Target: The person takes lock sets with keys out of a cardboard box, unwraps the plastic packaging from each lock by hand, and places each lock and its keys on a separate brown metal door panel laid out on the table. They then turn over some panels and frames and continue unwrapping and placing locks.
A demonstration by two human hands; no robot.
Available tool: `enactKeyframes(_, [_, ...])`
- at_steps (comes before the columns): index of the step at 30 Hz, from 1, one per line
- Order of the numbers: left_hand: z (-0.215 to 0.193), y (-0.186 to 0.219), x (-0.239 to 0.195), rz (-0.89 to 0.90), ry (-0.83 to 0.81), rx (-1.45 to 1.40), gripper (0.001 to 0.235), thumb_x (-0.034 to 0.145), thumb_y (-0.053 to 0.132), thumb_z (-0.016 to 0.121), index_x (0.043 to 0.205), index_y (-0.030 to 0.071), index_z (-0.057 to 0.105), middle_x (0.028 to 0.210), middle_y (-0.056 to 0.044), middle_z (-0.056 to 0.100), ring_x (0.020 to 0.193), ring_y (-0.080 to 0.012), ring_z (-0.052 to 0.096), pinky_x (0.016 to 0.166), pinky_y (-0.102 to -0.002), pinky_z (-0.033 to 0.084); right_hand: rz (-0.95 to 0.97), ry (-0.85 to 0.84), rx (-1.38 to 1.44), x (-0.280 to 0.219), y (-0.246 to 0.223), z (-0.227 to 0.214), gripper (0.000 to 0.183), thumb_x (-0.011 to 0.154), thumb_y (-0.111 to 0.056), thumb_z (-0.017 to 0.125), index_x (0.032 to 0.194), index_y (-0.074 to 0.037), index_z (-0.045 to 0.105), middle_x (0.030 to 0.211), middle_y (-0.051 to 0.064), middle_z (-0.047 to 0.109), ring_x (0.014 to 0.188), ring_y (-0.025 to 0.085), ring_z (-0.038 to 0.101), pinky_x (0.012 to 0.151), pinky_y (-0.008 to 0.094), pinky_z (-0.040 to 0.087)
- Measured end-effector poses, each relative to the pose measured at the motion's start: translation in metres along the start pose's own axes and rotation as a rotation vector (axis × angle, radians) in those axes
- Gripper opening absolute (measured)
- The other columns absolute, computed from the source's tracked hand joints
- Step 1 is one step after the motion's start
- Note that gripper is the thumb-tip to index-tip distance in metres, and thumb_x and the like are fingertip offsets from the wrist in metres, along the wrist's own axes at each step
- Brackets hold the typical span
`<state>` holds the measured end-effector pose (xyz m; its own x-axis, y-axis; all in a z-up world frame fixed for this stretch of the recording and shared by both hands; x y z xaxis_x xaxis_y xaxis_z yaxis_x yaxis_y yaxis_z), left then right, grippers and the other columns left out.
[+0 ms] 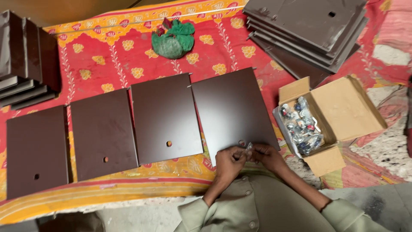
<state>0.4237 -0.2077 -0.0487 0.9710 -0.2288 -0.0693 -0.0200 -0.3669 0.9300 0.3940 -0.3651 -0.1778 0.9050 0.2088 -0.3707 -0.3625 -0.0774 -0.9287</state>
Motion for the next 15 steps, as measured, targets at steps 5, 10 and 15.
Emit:
enactKeyframes(5, [0.0,-0.003,0.001,-0.128,-0.041,-0.001,0.016,0.093,0.013,0.07,0.102,0.005,0.08,0.079,-0.01,0.079,0.064,-0.0133,0.073,0.058,-0.027,0.053,-0.028,0.049,-0.036,0.0,-0.022,-0.001,0.016,0.096,-0.017,0.067,0.086,-0.005,0.072,0.073,0.0,0.068,0.066,0.007,0.058,0.062,0.026,0.049])
enactKeyframes(10, [0.005,-0.004,0.0,0.032,-0.079,-0.127,0.03,0.081,0.015,0.084,0.108,0.003,0.077,0.092,-0.011,0.078,0.084,-0.0115,0.075,0.065,-0.026,0.057,-0.059,0.097,0.01,0.006,-0.012,-0.007,0.017,0.097,-0.017,0.068,0.085,-0.005,0.069,0.073,-0.001,0.063,0.067,0.005,0.054,0.061,0.025,0.045])
enactKeyframes(15, [0.011,-0.043,-0.001,-0.193,-0.045,-0.199,0.02,0.088,0.013,0.079,0.106,0.005,0.079,0.086,-0.007,0.08,0.074,-0.0063,0.071,0.066,-0.023,0.055,-0.117,0.015,0.106,0.018,-0.008,-0.006,0.018,0.098,-0.014,0.066,0.082,-0.004,0.067,0.074,-0.002,0.067,0.07,0.005,0.06,0.065,0.023,0.051])
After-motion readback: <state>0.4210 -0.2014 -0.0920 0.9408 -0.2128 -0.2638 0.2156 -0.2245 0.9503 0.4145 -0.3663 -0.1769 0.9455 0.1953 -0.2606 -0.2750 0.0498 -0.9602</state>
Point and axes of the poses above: each hand's wrist, its own x-axis towards the middle knuckle, its own z-axis out of the palm, y = z × x, the point moved 9 cm from there along x, towards the middle knuckle
